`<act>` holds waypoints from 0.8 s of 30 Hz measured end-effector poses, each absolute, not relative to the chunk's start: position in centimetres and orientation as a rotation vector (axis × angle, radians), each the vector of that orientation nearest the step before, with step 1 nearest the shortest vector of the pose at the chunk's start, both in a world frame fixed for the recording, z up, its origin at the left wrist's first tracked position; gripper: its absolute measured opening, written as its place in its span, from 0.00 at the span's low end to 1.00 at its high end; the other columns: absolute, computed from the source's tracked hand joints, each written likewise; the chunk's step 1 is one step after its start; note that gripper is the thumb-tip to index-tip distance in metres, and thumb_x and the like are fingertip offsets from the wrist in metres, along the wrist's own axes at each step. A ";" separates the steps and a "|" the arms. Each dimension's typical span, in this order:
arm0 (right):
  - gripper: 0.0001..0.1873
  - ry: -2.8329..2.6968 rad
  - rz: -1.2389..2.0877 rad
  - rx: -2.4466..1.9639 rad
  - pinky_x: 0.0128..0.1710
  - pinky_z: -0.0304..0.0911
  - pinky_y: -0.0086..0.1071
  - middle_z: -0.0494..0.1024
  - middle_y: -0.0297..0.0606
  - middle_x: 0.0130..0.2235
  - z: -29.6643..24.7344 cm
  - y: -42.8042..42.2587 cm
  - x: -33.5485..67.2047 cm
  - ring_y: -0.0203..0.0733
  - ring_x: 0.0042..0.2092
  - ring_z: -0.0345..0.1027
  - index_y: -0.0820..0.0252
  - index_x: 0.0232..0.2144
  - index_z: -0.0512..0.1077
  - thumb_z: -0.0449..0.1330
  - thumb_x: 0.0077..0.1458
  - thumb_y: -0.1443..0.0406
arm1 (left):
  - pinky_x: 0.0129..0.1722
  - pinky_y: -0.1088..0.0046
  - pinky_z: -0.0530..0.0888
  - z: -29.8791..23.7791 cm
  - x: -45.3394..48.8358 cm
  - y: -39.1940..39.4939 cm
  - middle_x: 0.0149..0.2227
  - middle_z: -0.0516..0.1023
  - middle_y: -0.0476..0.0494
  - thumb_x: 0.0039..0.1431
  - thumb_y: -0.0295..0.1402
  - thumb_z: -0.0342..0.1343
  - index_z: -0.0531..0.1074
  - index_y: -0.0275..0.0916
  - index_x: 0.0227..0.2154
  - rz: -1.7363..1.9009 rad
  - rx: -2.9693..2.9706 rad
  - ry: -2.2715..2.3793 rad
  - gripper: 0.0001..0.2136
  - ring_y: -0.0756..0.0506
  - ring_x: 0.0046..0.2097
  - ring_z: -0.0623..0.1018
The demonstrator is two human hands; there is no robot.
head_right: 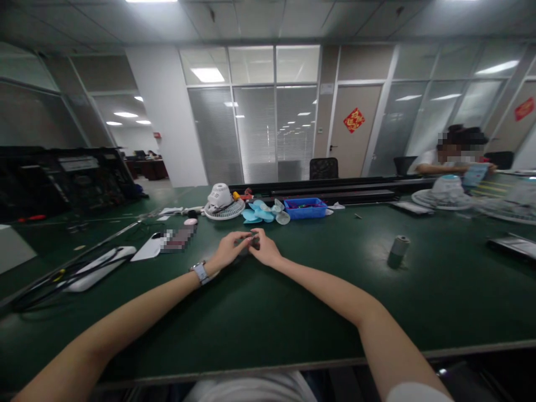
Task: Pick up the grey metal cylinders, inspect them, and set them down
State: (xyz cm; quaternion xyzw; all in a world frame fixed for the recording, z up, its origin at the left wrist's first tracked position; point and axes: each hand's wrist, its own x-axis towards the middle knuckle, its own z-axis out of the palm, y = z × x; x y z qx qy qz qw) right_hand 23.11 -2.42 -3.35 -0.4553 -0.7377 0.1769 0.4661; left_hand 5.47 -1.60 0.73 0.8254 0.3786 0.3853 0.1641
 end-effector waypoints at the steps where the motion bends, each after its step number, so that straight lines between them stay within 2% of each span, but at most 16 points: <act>1: 0.28 -1.806 0.449 -1.125 0.41 0.69 0.37 0.75 0.39 0.46 -3.3 -2.7 23.2 0.40 0.38 0.74 0.53 0.54 0.57 0.62 0.53 0.63 | 0.51 0.62 0.71 1.0 5.8 -1.4 0.45 0.81 0.41 0.60 0.47 0.51 0.79 0.42 0.44 1.093 2.342 1.123 0.18 0.39 0.48 0.77; 4: 0.28 -1.812 0.451 -1.138 0.40 0.69 0.38 0.75 0.39 0.46 -2.6 -3.7 23.3 0.40 0.38 0.75 0.52 0.54 0.57 0.62 0.53 0.61 | 0.47 0.63 0.72 1.8 6.4 -1.0 0.40 0.82 0.42 0.60 0.46 0.52 0.81 0.42 0.38 1.067 2.357 1.147 0.17 0.40 0.43 0.78; 9: 0.30 -1.850 0.355 -1.171 0.38 0.68 0.36 0.75 0.37 0.44 -2.1 -4.6 23.1 0.40 0.36 0.74 0.53 0.55 0.57 0.63 0.53 0.57 | 0.46 0.64 0.71 1.5 4.9 -1.6 0.42 0.82 0.43 0.60 0.48 0.52 0.81 0.43 0.40 1.179 2.318 1.224 0.18 0.40 0.43 0.77; 17: 0.31 -1.888 0.257 -1.236 0.38 0.67 0.36 0.75 0.41 0.45 -2.1 -4.9 23.3 0.42 0.37 0.73 0.57 0.56 0.58 0.62 0.54 0.55 | 0.46 0.64 0.71 -1.2 1.6 -1.1 0.37 0.82 0.43 0.56 0.45 0.57 0.83 0.45 0.35 0.837 2.392 1.187 0.14 0.40 0.41 0.77; 21: 0.27 -1.909 0.325 -1.266 0.40 0.68 0.37 0.78 0.40 0.42 -2.2 -4.5 22.9 0.43 0.38 0.74 0.56 0.51 0.65 0.64 0.53 0.54 | 0.49 0.62 0.69 -1.3 2.0 -0.8 0.36 0.81 0.43 0.54 0.44 0.59 0.83 0.46 0.35 0.832 2.431 1.212 0.12 0.40 0.43 0.76; 24: 0.23 -1.883 0.385 -1.209 0.41 0.69 0.37 0.79 0.40 0.41 -2.3 -4.5 23.8 0.42 0.39 0.74 0.58 0.47 0.70 0.64 0.53 0.52 | 0.47 0.65 0.70 -1.1 1.7 -0.8 0.37 0.81 0.44 0.55 0.45 0.57 0.82 0.45 0.38 0.854 2.364 1.242 0.15 0.41 0.43 0.76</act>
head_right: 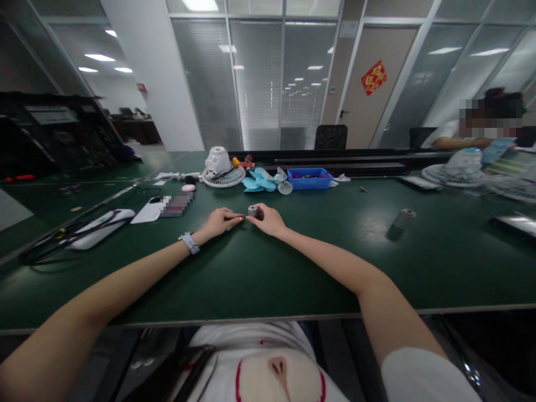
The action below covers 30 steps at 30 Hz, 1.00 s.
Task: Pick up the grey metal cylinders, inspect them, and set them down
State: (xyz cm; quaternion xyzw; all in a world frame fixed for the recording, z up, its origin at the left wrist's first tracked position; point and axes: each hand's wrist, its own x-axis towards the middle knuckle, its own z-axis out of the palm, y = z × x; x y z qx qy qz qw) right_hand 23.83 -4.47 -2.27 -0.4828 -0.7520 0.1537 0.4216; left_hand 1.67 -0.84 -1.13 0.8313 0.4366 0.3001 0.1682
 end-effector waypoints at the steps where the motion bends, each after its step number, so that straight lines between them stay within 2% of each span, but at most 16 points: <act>1: 0.23 -1.860 0.388 -1.209 0.40 0.69 0.36 0.79 0.40 0.41 -2.2 -4.6 24.8 0.42 0.39 0.74 0.58 0.47 0.70 0.63 0.54 0.51 | 0.45 0.66 0.71 -1.1 1.4 -0.8 0.38 0.81 0.44 0.56 0.46 0.55 0.82 0.44 0.39 0.879 2.317 1.256 0.16 0.41 0.42 0.77; 6: 0.25 -1.675 0.079 -1.510 0.42 0.68 0.38 0.80 0.42 0.41 -1.6 -6.3 35.9 0.45 0.40 0.74 0.58 0.48 0.72 0.62 0.54 0.49 | 0.37 0.69 0.73 -1.6 0.4 0.1 0.37 0.81 0.41 0.61 0.50 0.47 0.79 0.38 0.44 1.128 1.907 1.293 0.24 0.44 0.37 0.78; 10: 0.27 -1.377 -0.187 -1.913 0.43 0.66 0.39 0.79 0.46 0.41 -1.0 -7.2 46.0 0.49 0.42 0.74 0.62 0.50 0.71 0.59 0.55 0.49 | 0.33 0.72 0.73 -1.9 0.5 0.6 0.35 0.80 0.40 0.62 0.51 0.45 0.78 0.36 0.40 1.287 1.712 1.373 0.25 0.46 0.33 0.78; 16: 0.29 -1.198 -0.133 -2.208 0.44 0.64 0.41 0.77 0.51 0.46 -1.7 -7.1 51.1 0.54 0.46 0.72 0.62 0.51 0.69 0.57 0.56 0.48 | 0.31 0.72 0.72 -1.7 0.6 0.2 0.32 0.79 0.42 0.63 0.49 0.44 0.73 0.37 0.35 1.391 1.617 1.461 0.20 0.47 0.30 0.77; 19: 0.33 -1.152 -0.155 -2.214 0.47 0.63 0.44 0.75 0.55 0.49 -1.5 -7.6 49.6 0.56 0.49 0.69 0.66 0.55 0.64 0.59 0.54 0.49 | 0.31 0.72 0.72 -1.7 0.6 0.1 0.31 0.78 0.43 0.63 0.47 0.45 0.71 0.38 0.34 1.406 1.578 1.466 0.18 0.47 0.30 0.77; 22: 0.41 -1.232 -0.523 -2.015 0.56 0.54 0.52 0.66 0.61 0.59 -0.3 -8.5 44.9 0.62 0.59 0.59 0.71 0.60 0.58 0.63 0.51 0.52 | 0.31 0.73 0.71 -1.8 0.6 0.2 0.32 0.78 0.43 0.63 0.47 0.46 0.69 0.38 0.35 1.428 1.556 1.465 0.16 0.48 0.29 0.77; 24: 0.36 -1.513 -0.629 -1.758 0.60 0.50 0.52 0.65 0.57 0.60 0.5 -9.0 40.0 0.60 0.62 0.57 0.69 0.60 0.60 0.61 0.55 0.56 | 0.31 0.73 0.71 -1.8 0.7 0.3 0.32 0.77 0.44 0.63 0.46 0.46 0.68 0.38 0.36 1.433 1.546 1.468 0.16 0.48 0.29 0.76; 25: 0.30 -1.698 -0.575 -1.619 0.60 0.50 0.50 0.68 0.54 0.59 0.7 -9.1 37.1 0.56 0.60 0.59 0.66 0.59 0.64 0.59 0.57 0.57 | 0.31 0.74 0.71 -1.8 0.7 0.3 0.32 0.77 0.44 0.63 0.46 0.46 0.68 0.38 0.36 1.433 1.543 1.471 0.15 0.49 0.29 0.76; 27: 0.21 -2.095 -0.344 -1.337 0.58 0.55 0.45 0.75 0.46 0.53 0.7 -8.7 31.2 0.50 0.56 0.66 0.60 0.54 0.71 0.57 0.60 0.59 | 0.31 0.74 0.71 -1.7 0.7 0.3 0.32 0.77 0.44 0.63 0.45 0.46 0.67 0.38 0.35 1.434 1.539 1.477 0.14 0.49 0.29 0.76; 30: 0.17 -2.300 -0.143 -1.130 0.56 0.60 0.41 0.78 0.42 0.51 0.0 -7.1 23.9 0.46 0.53 0.70 0.58 0.51 0.75 0.57 0.62 0.60 | 0.30 0.74 0.71 -1.7 0.6 0.1 0.32 0.77 0.45 0.64 0.44 0.46 0.67 0.39 0.35 1.442 1.540 1.472 0.14 0.49 0.29 0.76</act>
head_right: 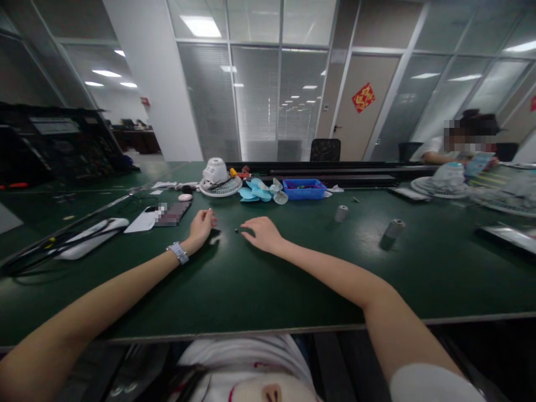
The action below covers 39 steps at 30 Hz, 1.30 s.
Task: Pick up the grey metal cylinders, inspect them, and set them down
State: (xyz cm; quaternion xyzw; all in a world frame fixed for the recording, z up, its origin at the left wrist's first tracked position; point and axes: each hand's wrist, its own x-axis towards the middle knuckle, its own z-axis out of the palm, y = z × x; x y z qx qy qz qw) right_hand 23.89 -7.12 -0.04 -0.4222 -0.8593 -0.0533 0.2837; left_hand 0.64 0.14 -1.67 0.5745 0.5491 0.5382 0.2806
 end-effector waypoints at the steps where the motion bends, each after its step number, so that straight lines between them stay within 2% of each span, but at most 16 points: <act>1: 0.17 -2.305 -0.111 -1.130 0.55 0.61 0.40 0.78 0.42 0.51 -0.3 -6.4 22.2 0.46 0.53 0.70 0.58 0.50 0.76 0.57 0.62 0.61 | 0.31 0.74 0.71 -1.7 0.6 0.1 0.32 0.77 0.45 0.64 0.44 0.46 0.67 0.39 0.34 1.440 1.547 1.468 0.14 0.49 0.29 0.76; 5: 0.13 -2.288 0.023 -1.235 0.50 0.66 0.37 0.80 0.39 0.47 -1.2 -4.5 19.3 0.44 0.48 0.74 0.56 0.45 0.79 0.58 0.61 0.66 | 0.31 0.73 0.71 -1.8 0.7 0.1 0.31 0.77 0.45 0.64 0.46 0.46 0.67 0.39 0.34 1.405 1.602 1.463 0.15 0.48 0.29 0.77; 9: 0.13 -2.276 0.038 -1.176 0.49 0.67 0.36 0.81 0.36 0.44 -0.7 -4.7 21.1 0.42 0.46 0.75 0.54 0.44 0.80 0.58 0.60 0.69 | 0.31 0.73 0.70 -1.9 0.7 0.1 0.31 0.78 0.45 0.64 0.46 0.46 0.68 0.39 0.35 1.380 1.636 1.471 0.15 0.47 0.29 0.77; 13: 0.14 -2.146 -0.181 -1.252 0.48 0.67 0.37 0.81 0.38 0.45 1.5 -5.9 29.0 0.44 0.46 0.74 0.54 0.46 0.79 0.57 0.61 0.67 | 0.31 0.73 0.70 -1.9 0.7 0.2 0.32 0.78 0.45 0.64 0.46 0.46 0.67 0.40 0.35 1.374 1.622 1.483 0.15 0.47 0.29 0.77; 17: 0.16 -1.679 -0.561 -1.659 0.46 0.65 0.40 0.80 0.43 0.46 3.7 -7.1 40.8 0.50 0.46 0.73 0.58 0.46 0.79 0.55 0.62 0.64 | 0.32 0.73 0.70 -1.9 0.7 0.3 0.32 0.79 0.45 0.64 0.46 0.47 0.68 0.40 0.35 1.351 1.621 1.510 0.14 0.48 0.29 0.77; 22: 0.16 -1.397 -0.544 -2.036 0.41 0.65 0.39 0.81 0.44 0.41 3.0 -8.2 49.5 0.50 0.41 0.74 0.57 0.46 0.80 0.57 0.58 0.62 | 0.31 0.73 0.70 -2.2 0.5 0.6 0.32 0.79 0.45 0.64 0.47 0.46 0.67 0.40 0.36 1.350 1.655 1.488 0.16 0.48 0.29 0.77; 25: 0.16 -1.412 -0.476 -2.023 0.41 0.65 0.38 0.82 0.43 0.41 1.9 -8.0 50.2 0.48 0.40 0.74 0.56 0.45 0.80 0.57 0.58 0.61 | 0.32 0.72 0.70 -2.3 0.4 0.7 0.32 0.78 0.45 0.64 0.48 0.46 0.67 0.40 0.36 1.340 1.675 1.488 0.16 0.47 0.29 0.77; 32: 0.18 -1.351 -0.516 -2.035 0.42 0.66 0.39 0.81 0.47 0.42 1.4 -7.6 49.6 0.49 0.41 0.74 0.60 0.46 0.79 0.56 0.58 0.62 | 0.32 0.73 0.70 -1.8 0.8 0.2 0.32 0.79 0.45 0.64 0.46 0.46 0.67 0.40 0.36 1.334 1.658 1.493 0.15 0.48 0.28 0.77; 39: 0.19 -1.403 -0.522 -2.159 0.44 0.64 0.40 0.80 0.49 0.45 1.9 -7.9 48.9 0.51 0.45 0.73 0.58 0.50 0.77 0.53 0.61 0.62 | 0.33 0.72 0.70 -1.8 0.8 0.2 0.32 0.78 0.45 0.64 0.47 0.46 0.66 0.40 0.36 1.313 1.672 1.502 0.14 0.48 0.29 0.77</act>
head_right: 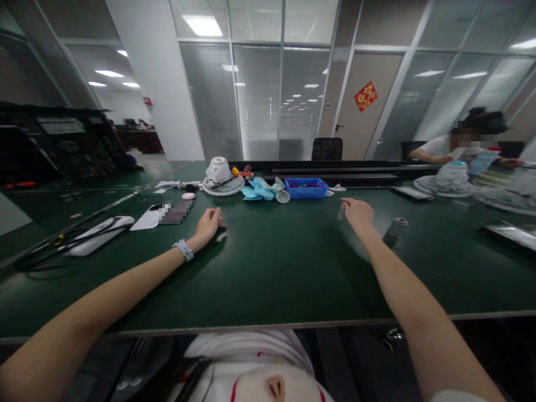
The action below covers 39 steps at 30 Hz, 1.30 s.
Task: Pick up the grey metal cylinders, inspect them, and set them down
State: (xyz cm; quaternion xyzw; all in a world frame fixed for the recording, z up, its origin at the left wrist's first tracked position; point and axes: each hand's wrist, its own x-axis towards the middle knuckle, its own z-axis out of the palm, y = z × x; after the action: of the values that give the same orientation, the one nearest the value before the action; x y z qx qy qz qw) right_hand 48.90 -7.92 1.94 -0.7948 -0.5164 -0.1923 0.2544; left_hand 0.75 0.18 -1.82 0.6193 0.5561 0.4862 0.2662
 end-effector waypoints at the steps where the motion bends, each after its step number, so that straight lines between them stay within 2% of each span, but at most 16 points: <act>1: 0.19 -1.393 -0.505 -2.152 0.45 0.64 0.41 0.80 0.49 0.45 1.8 -7.9 48.9 0.51 0.45 0.73 0.58 0.50 0.77 0.52 0.61 0.62 | 0.33 0.72 0.71 -1.9 0.7 0.2 0.32 0.78 0.45 0.64 0.47 0.46 0.66 0.40 0.36 1.316 1.672 1.494 0.14 0.48 0.29 0.77; 4: 0.24 -1.231 -0.386 -2.074 0.46 0.64 0.41 0.78 0.48 0.48 0.7 -7.5 49.0 0.51 0.47 0.72 0.59 0.55 0.71 0.53 0.61 0.55 | 0.31 0.73 0.71 -2.0 0.6 0.4 0.33 0.77 0.45 0.63 0.46 0.47 0.64 0.40 0.37 1.367 1.613 1.486 0.13 0.49 0.28 0.76; 8: 0.38 -0.985 -0.075 -2.042 0.49 0.64 0.41 0.76 0.52 0.50 -1.9 -6.6 49.1 0.52 0.50 0.71 0.66 0.57 0.65 0.61 0.52 0.47 | 0.30 0.74 0.70 -1.6 0.7 0.3 0.32 0.75 0.47 0.63 0.40 0.47 0.62 0.40 0.37 1.525 1.425 1.553 0.09 0.50 0.28 0.76; 13: 0.35 -0.896 -0.071 -2.079 0.52 0.62 0.46 0.73 0.56 0.51 -3.7 -5.2 49.0 0.55 0.52 0.69 0.65 0.52 0.65 0.65 0.48 0.50 | 0.30 0.74 0.71 -1.1 0.8 -0.1 0.30 0.74 0.49 0.63 0.37 0.48 0.60 0.40 0.40 1.561 1.337 1.596 0.07 0.50 0.27 0.76; 20: 0.19 -0.888 -0.012 -1.956 0.48 0.65 0.42 0.76 0.46 0.42 -4.3 -4.5 50.3 0.49 0.45 0.72 0.59 0.42 0.68 0.62 0.50 0.57 | 0.28 0.74 0.69 -1.0 0.8 -0.4 0.29 0.74 0.50 0.62 0.36 0.48 0.60 0.40 0.42 1.543 1.367 1.608 0.08 0.50 0.25 0.74; 26: 0.23 -0.817 0.039 -1.951 0.49 0.64 0.43 0.77 0.47 0.45 -4.4 -4.3 50.7 0.50 0.47 0.71 0.60 0.45 0.67 0.63 0.49 0.57 | 0.28 0.74 0.70 -1.1 0.8 -0.3 0.29 0.74 0.49 0.62 0.36 0.49 0.60 0.40 0.42 1.531 1.379 1.590 0.08 0.50 0.25 0.75; 33: 0.24 -0.782 0.068 -2.002 0.50 0.64 0.41 0.76 0.47 0.47 -3.9 -4.6 50.1 0.49 0.48 0.72 0.58 0.46 0.65 0.64 0.49 0.55 | 0.29 0.74 0.71 -1.0 0.9 -0.5 0.30 0.74 0.48 0.63 0.36 0.48 0.60 0.40 0.42 1.516 1.399 1.588 0.08 0.49 0.27 0.76; 39: 0.24 -0.783 0.066 -1.999 0.51 0.63 0.43 0.76 0.50 0.48 -3.6 -5.0 50.0 0.51 0.50 0.71 0.60 0.47 0.66 0.63 0.50 0.56 | 0.29 0.73 0.71 -0.9 0.9 -0.6 0.31 0.75 0.48 0.63 0.36 0.47 0.61 0.40 0.42 1.498 1.412 1.606 0.08 0.49 0.26 0.76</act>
State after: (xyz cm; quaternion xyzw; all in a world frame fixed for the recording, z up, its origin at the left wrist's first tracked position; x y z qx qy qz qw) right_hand 50.05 -5.02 -3.59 -0.8180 -0.3205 0.0269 0.4769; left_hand 0.91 -0.64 -0.93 0.5218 0.5937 0.5537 0.2621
